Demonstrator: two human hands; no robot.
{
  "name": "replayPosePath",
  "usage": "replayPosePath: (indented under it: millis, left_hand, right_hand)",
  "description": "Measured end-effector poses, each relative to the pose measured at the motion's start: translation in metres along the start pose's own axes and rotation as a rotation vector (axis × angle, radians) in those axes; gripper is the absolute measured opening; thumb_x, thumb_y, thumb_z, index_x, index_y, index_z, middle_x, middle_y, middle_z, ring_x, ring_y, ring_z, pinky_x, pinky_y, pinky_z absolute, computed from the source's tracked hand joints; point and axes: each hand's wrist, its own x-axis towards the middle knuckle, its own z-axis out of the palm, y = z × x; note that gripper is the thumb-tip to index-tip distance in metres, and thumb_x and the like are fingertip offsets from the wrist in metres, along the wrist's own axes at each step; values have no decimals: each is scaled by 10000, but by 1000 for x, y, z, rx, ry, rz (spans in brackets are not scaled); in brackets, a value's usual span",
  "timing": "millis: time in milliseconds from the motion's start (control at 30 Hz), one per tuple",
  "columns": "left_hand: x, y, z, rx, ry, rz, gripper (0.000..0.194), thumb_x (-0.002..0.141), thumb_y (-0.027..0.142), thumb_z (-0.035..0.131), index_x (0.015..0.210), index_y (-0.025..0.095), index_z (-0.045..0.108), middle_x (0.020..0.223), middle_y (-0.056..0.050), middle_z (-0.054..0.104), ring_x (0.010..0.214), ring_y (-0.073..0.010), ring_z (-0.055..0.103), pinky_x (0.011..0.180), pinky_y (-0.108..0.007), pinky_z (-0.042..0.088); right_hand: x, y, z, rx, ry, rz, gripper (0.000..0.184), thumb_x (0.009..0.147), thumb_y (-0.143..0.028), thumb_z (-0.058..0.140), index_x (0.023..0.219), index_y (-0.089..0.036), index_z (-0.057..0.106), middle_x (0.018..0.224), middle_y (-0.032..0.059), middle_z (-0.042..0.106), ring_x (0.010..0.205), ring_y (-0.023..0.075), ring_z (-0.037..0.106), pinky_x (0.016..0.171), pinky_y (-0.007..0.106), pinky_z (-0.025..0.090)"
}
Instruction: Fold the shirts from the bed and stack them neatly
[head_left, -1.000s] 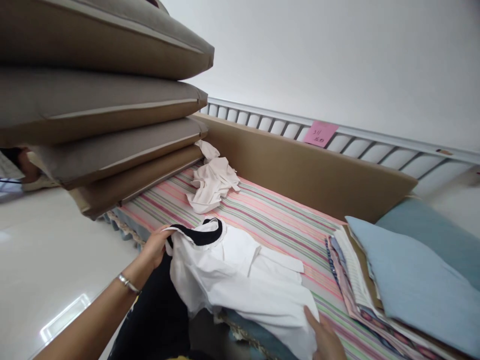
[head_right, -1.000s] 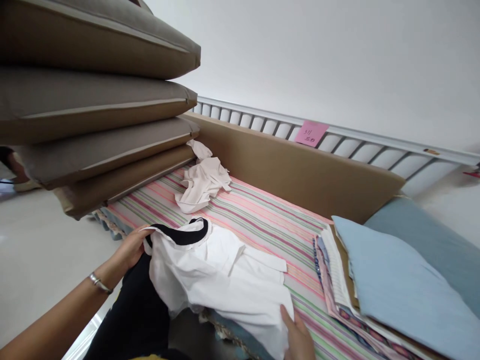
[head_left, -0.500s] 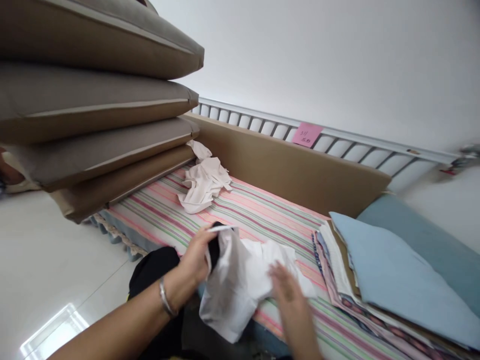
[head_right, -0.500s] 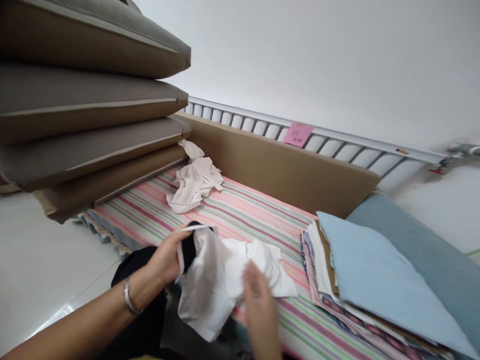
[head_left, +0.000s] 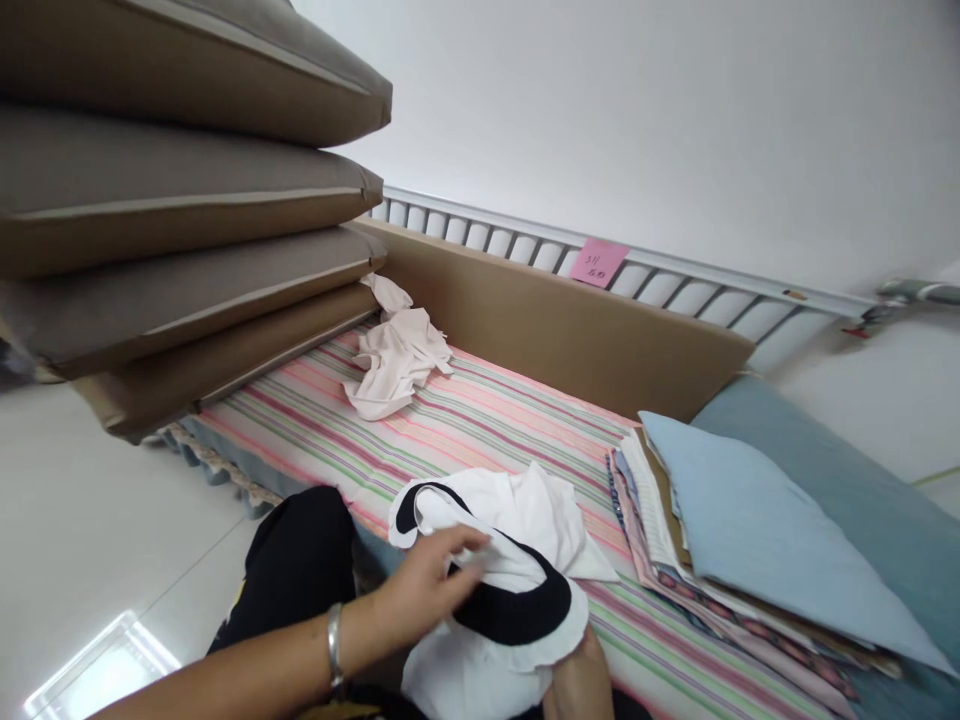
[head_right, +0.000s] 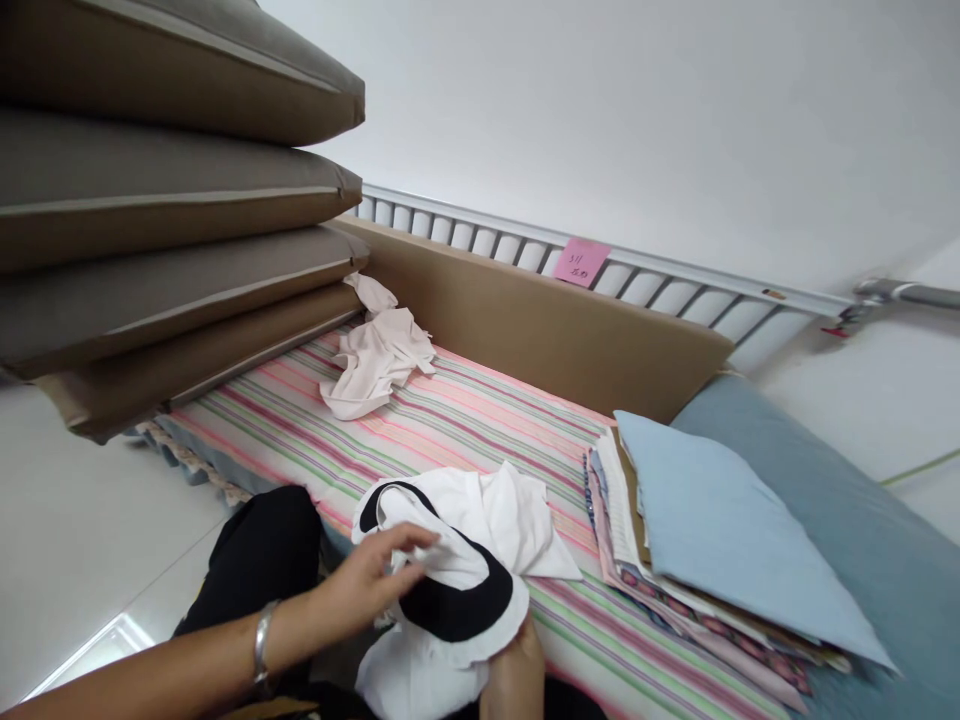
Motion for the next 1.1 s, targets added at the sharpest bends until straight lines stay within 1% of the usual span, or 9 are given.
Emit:
replayPosePath:
  millis: [100,200,300,400,533,700,900,1000,1100]
  left_hand:
    - [22,-32,-27,266,158,-21,303,801,189,496,1088,188,593,1102,-65,626,1012,-194,559,924,-319,418]
    - [50,-55,-47,578,88,-37,359,760,142,508,1108,174,590,1118,-72,626,1053,-205,543,953,-315,393]
    - [76,-66,-54,840,-69,-91,382,754,148,515,1127,180,589,1108,-71,636,1063,-208,545,938,-302,398]
    - [94,-74,-51,936,-184,-149,259,715,172,569,957,186,661,977,-84,679,954,-234,603,834,-307,448]
    - [107,-68,-57,989,-140,-190,189,701,118,532,827,166,664,862,-112,687,848,-249,630,749,-318,457]
    - [133,-8,-100,993,113,-104,314,800,181,423,1067,166,586,975,-117,657,935,-241,597,797,-325,437]
    - [155,99,-143,592,528,428,294,728,131,430,949,131,624,969,-73,648,928,-194,573,860,-299,427]
    - [152,141,-152,347,579,553,339,718,125,425,1009,117,599,950,-51,653,888,-169,578,819,-276,445]
    - [143,173,-155,212,575,631,362,734,139,415,1057,127,577,910,-24,642,855,-155,571,777,-261,453]
  right_hand:
    - [-1,1,-9,204,25,155,640,662,-499,640,1217,-199,531,1032,70,693,930,245,645,773,324,524]
    - [-1,4,-14,205,33,207,685,584,-414,692,1209,-174,546,1068,80,681,988,257,620,832,323,501]
    - [-2,1,-21,37,-19,110,566,617,-422,639,1116,-157,626,1067,92,680,1027,279,599,879,339,476]
    - [-6,-12,-34,-117,-87,-7,486,663,-482,579,1021,-172,685,1066,79,681,1051,289,588,915,355,456]
    - [-2,-41,-56,-276,-148,-167,410,689,-484,550,932,-202,721,983,59,708,966,266,631,849,313,495]
    - [34,-100,-81,-465,-14,-386,346,685,-474,514,803,-235,736,866,51,726,873,270,655,795,348,519]
    - [65,-213,-93,-575,188,-725,316,748,-382,484,924,-245,708,940,12,715,922,224,640,827,322,480]
    - [62,-260,-96,-604,259,-872,292,790,-300,479,979,-243,694,964,11,709,930,182,629,816,266,456]
    - [55,-290,-100,-584,332,-936,281,798,-251,493,998,-238,689,961,7,708,913,154,622,799,235,440]
